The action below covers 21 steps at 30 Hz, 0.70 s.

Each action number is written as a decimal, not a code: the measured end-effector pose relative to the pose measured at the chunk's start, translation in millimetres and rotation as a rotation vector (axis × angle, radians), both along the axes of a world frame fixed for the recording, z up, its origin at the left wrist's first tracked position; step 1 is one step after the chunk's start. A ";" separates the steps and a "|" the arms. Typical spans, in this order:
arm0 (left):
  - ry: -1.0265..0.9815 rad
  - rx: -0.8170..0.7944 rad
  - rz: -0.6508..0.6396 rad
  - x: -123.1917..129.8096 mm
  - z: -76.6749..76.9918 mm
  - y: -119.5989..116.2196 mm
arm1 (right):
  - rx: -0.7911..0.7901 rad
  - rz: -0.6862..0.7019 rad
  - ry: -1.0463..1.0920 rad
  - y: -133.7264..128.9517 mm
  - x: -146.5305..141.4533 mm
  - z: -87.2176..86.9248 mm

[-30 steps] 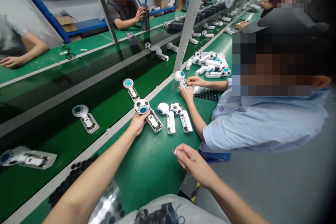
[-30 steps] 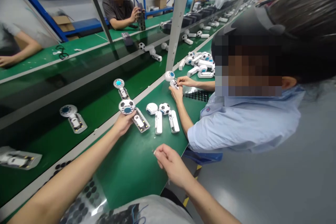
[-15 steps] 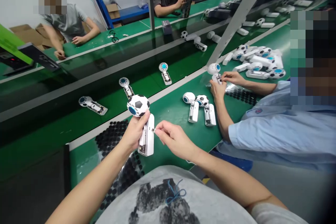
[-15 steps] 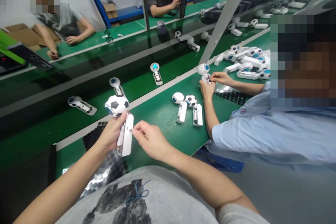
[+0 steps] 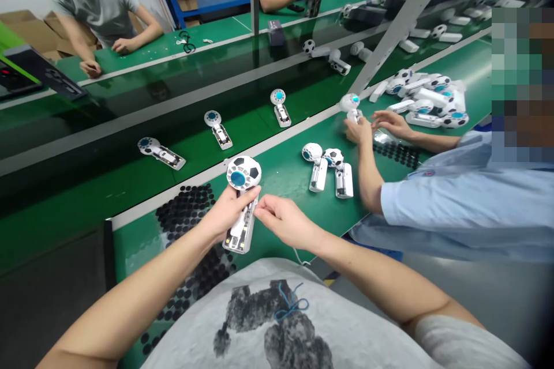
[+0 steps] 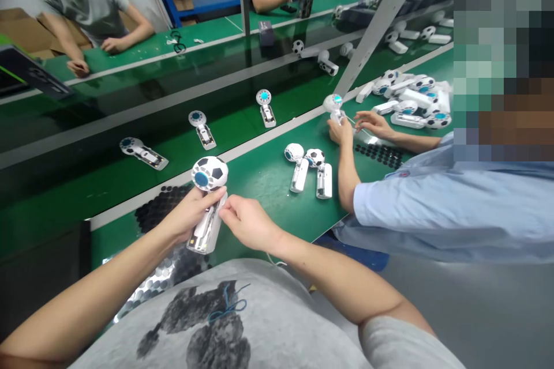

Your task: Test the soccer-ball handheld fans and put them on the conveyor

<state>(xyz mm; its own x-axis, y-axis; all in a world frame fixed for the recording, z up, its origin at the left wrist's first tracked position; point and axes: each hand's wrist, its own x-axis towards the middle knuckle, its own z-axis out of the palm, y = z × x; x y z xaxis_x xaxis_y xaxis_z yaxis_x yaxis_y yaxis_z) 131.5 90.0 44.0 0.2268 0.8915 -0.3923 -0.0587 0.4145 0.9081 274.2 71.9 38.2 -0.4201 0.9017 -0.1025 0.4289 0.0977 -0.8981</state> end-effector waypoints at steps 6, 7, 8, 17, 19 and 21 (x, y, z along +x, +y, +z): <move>-0.013 -0.106 0.000 -16.9 -8.6 -0.1 | -0.055 0.038 -0.010 2.8 -12.9 -6.9; 0.007 -0.075 0.000 -20.7 -10.5 1.2 | -0.060 0.041 -0.008 3.8 -15.3 -7.9; 0.036 -0.030 0.004 -24.5 -12.5 3.0 | -0.070 0.044 -0.002 5.2 -17.7 -8.7; 0.125 0.228 0.145 -49.6 -4.8 4.8 | -0.270 0.062 0.087 12.1 -39.4 -6.2; 0.121 0.223 0.171 -54.8 -4.3 -1.7 | -0.217 0.067 0.109 7.3 -36.5 -0.3; 0.056 0.160 0.214 -59.3 -11.9 -3.0 | -0.116 0.043 0.105 4.4 -21.0 7.1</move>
<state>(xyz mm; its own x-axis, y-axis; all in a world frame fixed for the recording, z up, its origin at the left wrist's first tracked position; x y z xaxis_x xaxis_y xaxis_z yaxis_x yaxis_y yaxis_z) 72.2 87.0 32.2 0.0081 0.9684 -0.2491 -0.0771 0.2490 0.9654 253.2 76.3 45.3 -0.4716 0.8675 -0.1582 0.3294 0.0069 -0.9442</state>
